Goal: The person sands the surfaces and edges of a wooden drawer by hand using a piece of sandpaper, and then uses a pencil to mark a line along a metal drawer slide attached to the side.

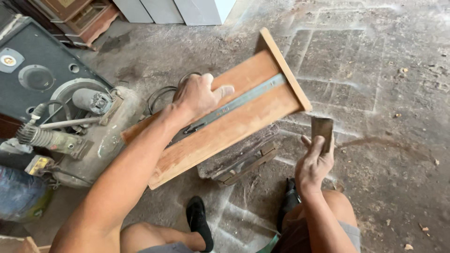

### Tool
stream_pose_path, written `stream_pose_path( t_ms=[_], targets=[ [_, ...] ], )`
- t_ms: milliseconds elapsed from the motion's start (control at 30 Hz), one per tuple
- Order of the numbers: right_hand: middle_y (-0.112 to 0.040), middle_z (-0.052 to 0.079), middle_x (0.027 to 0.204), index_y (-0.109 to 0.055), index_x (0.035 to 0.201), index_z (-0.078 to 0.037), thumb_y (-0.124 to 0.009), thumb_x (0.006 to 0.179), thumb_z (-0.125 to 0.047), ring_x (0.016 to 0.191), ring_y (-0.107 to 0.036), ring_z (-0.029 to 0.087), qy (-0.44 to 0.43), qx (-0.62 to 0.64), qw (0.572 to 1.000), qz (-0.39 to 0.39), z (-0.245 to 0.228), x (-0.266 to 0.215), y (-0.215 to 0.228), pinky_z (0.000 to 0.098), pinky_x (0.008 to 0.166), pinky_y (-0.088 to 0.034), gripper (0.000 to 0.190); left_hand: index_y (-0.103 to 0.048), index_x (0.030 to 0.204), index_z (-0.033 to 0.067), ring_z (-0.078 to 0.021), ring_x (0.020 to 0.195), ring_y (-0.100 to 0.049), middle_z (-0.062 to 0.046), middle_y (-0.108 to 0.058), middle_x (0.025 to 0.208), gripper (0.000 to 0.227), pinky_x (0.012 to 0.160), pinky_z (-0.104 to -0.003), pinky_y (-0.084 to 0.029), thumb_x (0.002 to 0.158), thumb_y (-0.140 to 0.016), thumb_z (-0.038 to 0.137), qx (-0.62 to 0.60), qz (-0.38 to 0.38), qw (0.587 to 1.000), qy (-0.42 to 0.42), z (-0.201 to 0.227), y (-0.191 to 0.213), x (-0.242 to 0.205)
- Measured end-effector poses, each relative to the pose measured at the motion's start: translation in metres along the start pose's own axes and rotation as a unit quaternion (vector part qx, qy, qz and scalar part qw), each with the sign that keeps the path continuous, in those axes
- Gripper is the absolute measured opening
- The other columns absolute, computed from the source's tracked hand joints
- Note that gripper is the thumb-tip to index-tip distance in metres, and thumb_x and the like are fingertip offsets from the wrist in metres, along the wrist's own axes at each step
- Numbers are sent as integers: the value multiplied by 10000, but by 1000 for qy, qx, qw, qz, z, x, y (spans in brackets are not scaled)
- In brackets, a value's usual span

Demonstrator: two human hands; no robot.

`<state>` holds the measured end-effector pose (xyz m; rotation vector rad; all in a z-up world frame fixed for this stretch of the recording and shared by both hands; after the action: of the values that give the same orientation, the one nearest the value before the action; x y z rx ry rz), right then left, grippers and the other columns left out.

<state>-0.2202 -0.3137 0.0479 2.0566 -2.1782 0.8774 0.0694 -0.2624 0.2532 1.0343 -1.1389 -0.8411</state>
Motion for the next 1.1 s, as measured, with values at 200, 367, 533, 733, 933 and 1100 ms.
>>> stream_pose_path(
  t_ms=[200, 367, 533, 733, 933, 1100],
  targets=[
    [-589, 227, 1451, -557, 1461, 16, -472, 1097, -36, 1297, -617, 334, 144, -169, 966, -129, -31, -13, -31, 370, 1053, -547, 378, -693, 906, -42, -455, 876, -708, -320, -707, 905, 724, 773, -532, -545, 849, -690, 679, -20, -3, 994, 105, -21, 6, 8],
    [-543, 246, 1505, -561, 1414, 36, -545, 1036, 48, 1421, -545, 344, 255, -181, 931, -190, -59, -19, -48, 379, 1166, -470, 379, -640, 1050, -15, -441, 864, -732, -318, -711, 917, 741, 742, -530, -573, 844, -658, 696, -43, -41, 988, 142, -53, 19, -46],
    [-559, 190, 1498, -604, 1401, 16, -608, 1035, -12, 1441, -525, 371, 411, -304, 828, -230, -74, 29, -90, 457, 1242, -406, 368, -687, 979, 7, -439, 865, -742, -281, -735, 902, 736, 744, -542, -577, 886, -610, 734, 21, 4, 976, 215, -75, 42, -111],
    [-457, 152, 1575, -534, 1469, -62, -618, 728, 22, 1517, -287, 372, 391, -331, 748, -421, -74, -125, -158, 509, 1248, -273, 751, -711, 959, 53, -452, 874, -713, -260, -728, 899, 714, 709, -559, -556, 848, -610, 751, 8, 43, 968, 246, -66, 48, -114],
    [-419, 58, 1599, -505, 1512, -153, -609, 946, -122, 1506, -362, 234, 463, -414, 668, -408, -25, -27, -133, 416, 1260, -319, 577, -707, 1001, 52, -424, 883, -733, -246, -743, 904, 724, 730, -550, -563, 897, -576, 757, 4, 29, 979, 204, -67, 46, -115],
    [-372, 84, 1661, -456, 1562, -132, -597, 840, -41, 1574, -296, 320, 375, -372, 783, -328, -24, -31, -139, 464, 1291, -297, 741, -723, 1009, 58, -433, 913, -721, -251, -738, 942, 728, 740, -544, -553, 892, -585, 763, -25, 36, 971, 233, -70, 47, -112]
  ],
)
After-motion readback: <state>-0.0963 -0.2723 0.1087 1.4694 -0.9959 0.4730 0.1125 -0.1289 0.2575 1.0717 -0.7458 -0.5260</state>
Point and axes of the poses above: each hand's wrist, its own x-axis towards the middle knuckle, its own y-axis out of the back of the hand, z = x × y, the point moved 4 cm from there along x, towards the middle knuckle
